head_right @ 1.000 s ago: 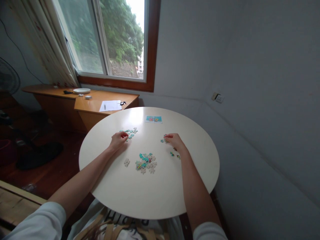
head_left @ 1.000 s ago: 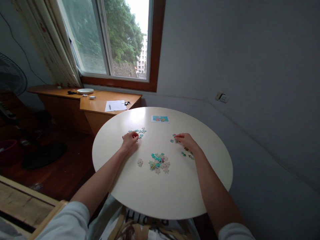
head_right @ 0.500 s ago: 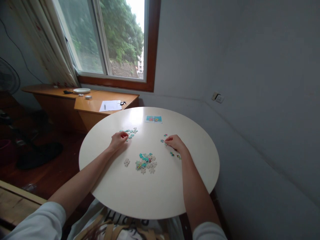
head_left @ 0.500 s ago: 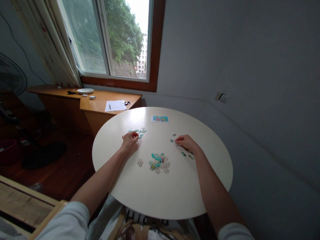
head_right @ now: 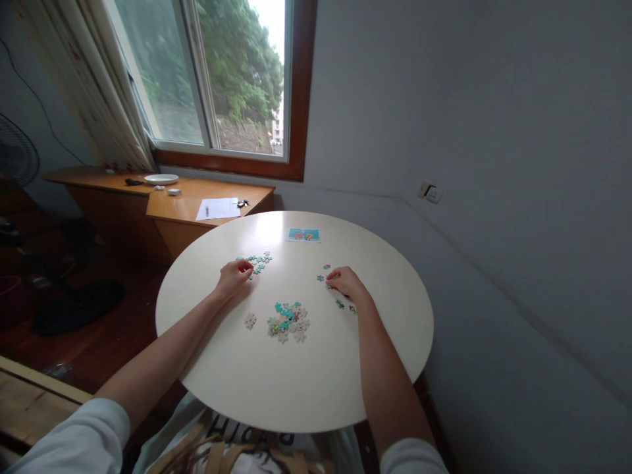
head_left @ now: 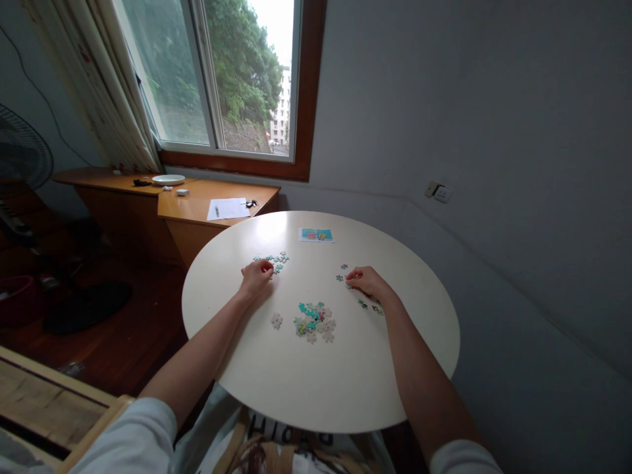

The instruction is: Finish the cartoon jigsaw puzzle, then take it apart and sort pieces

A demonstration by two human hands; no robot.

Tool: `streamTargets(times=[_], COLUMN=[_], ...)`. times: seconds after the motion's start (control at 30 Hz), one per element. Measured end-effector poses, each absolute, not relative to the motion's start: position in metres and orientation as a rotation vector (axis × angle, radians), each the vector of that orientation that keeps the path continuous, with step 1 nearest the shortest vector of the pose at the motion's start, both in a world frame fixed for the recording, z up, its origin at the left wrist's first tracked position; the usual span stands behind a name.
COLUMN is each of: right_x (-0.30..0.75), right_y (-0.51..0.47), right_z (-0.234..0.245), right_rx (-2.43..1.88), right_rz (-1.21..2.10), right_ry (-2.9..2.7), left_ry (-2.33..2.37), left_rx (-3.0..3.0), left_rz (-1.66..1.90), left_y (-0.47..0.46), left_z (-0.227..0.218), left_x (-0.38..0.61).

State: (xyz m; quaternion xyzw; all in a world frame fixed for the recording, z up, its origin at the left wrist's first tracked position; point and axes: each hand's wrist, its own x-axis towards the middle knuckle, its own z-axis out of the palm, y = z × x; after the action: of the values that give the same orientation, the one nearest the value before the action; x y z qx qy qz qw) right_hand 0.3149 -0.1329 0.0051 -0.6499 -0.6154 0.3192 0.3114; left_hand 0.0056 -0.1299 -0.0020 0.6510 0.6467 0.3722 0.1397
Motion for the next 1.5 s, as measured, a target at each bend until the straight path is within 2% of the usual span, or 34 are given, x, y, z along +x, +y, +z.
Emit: streamTargets(times=[0.3, 0.57, 0.8, 1.07, 1.5], right_x=[0.315, 0.300, 0.271, 0.237, 0.225], right_y=[-0.132, -0.135, -0.131, -0.146, -0.156], right_z=[0.002, 0.009, 0.000, 0.000, -0.001], right_rx=[-1.731, -1.478, -1.214, -1.060, -1.003], right_rz=[0.875, 1.052, 1.087, 1.190, 1.281], right_ry=[-1.577, -1.445, -1.423, -1.533, -1.583], left_ry=[1.873, 1.824, 1.393, 0.977, 0.836], left_rx=[1.882, 1.882, 1.934, 1.763, 1.669], left_rz=[1.071, 1.117, 1.181, 0.891, 0.724], left_y=[-0.130, -0.126, -0.130, -0.155, -0.159], left_z=[-0.002, -0.008, -0.007, 0.010, 0.012], left_x=[0.006, 0.005, 0.012, 0.022, 0.022])
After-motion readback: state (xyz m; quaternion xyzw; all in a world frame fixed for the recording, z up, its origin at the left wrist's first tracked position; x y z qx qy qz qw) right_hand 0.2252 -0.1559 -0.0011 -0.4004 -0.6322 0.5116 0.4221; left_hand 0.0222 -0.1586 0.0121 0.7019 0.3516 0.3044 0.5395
